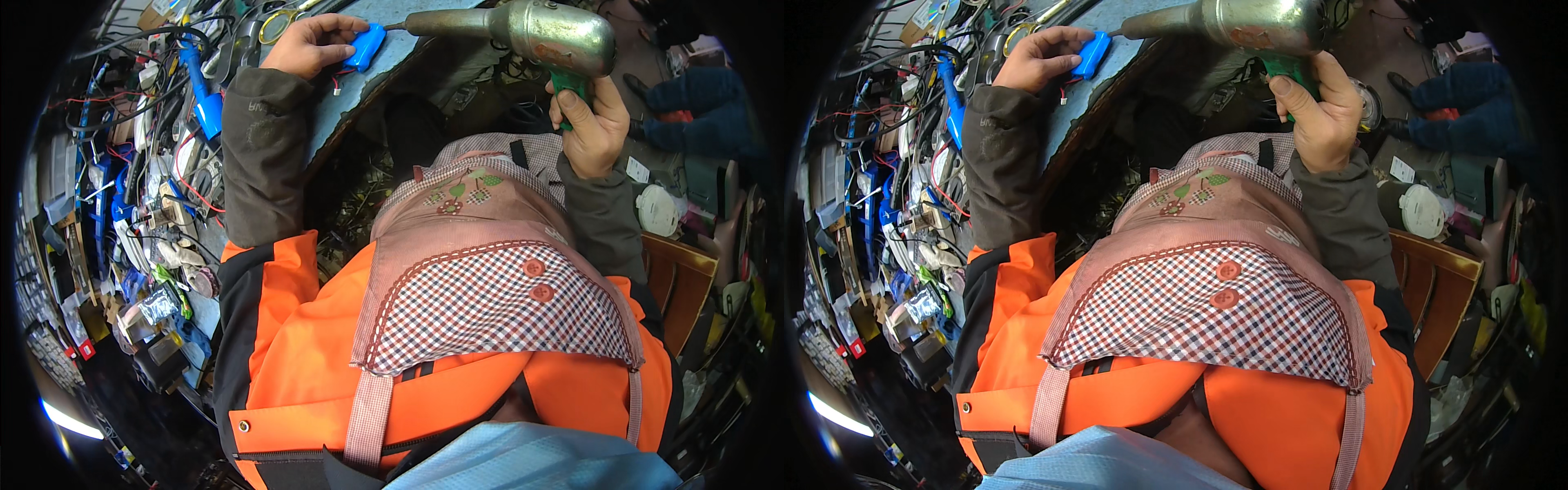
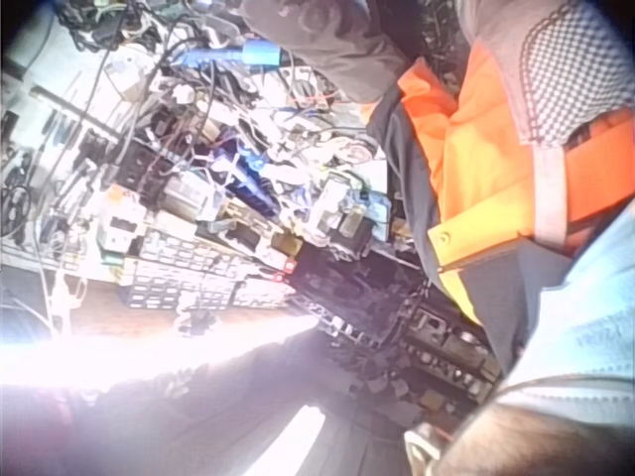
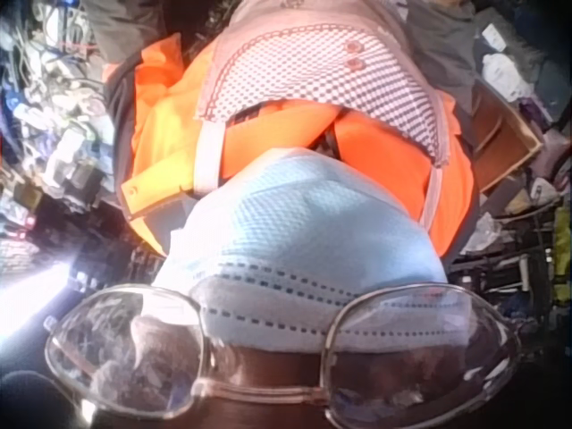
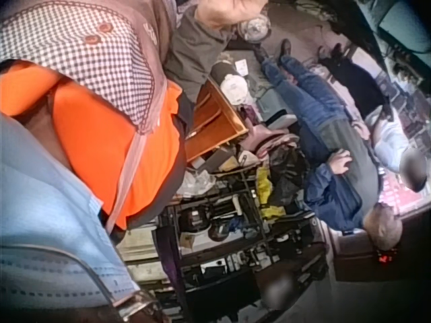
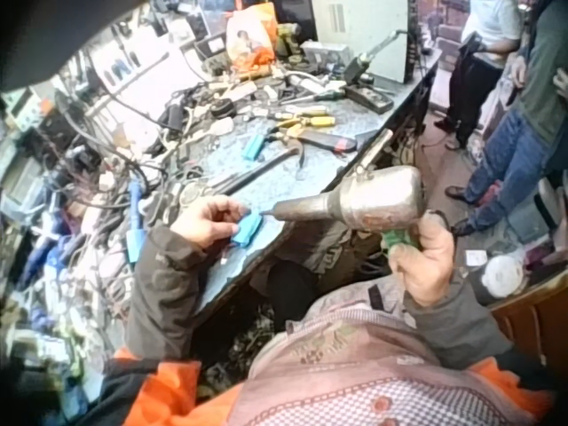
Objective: The person manipulates a small blue plastic component, uses a utility knife to trim it, and then applies heat with a heat gun to seal or shape the plastic. The person also briefly opens a tool case and handles a power tool cord.
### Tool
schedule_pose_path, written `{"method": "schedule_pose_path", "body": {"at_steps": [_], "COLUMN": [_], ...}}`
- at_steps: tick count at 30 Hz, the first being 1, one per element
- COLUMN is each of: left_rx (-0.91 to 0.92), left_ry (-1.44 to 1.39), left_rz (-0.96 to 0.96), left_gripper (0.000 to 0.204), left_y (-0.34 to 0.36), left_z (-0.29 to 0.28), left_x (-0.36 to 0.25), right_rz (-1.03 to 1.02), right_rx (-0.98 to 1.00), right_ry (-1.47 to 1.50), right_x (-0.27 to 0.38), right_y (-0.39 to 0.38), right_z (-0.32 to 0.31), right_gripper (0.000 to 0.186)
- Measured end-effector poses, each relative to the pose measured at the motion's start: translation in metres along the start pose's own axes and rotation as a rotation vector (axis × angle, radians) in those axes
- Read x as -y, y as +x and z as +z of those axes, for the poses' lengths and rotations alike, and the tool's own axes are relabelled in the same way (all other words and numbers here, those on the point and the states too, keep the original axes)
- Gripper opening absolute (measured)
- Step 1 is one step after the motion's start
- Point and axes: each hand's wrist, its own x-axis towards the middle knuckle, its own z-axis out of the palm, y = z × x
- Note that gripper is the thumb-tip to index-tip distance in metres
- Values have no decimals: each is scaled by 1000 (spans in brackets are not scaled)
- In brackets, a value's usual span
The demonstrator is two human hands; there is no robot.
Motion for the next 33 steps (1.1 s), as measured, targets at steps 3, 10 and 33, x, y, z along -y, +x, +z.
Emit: {"method": "schedule_pose_path", "body": {"at_steps": [3,10,33], "left_rx": [-9,-12,-124], "left_ry": [2,10,160], "left_rz": [1,14,108], "left_gripper": [42,41,41], "left_y": [-2,0,-6], "left_z": [0,3,17], "left_x": [-1,-1,-10], "right_rz": [-7,-41,-55], "right_rx": [-16,19,-62], "right_ry": [65,8,119], "right_x": [1,-2,-25], "right_y": [-1,-12,-18], "right_z": [4,-1,-2], "right_gripper": [43,40,49]}}
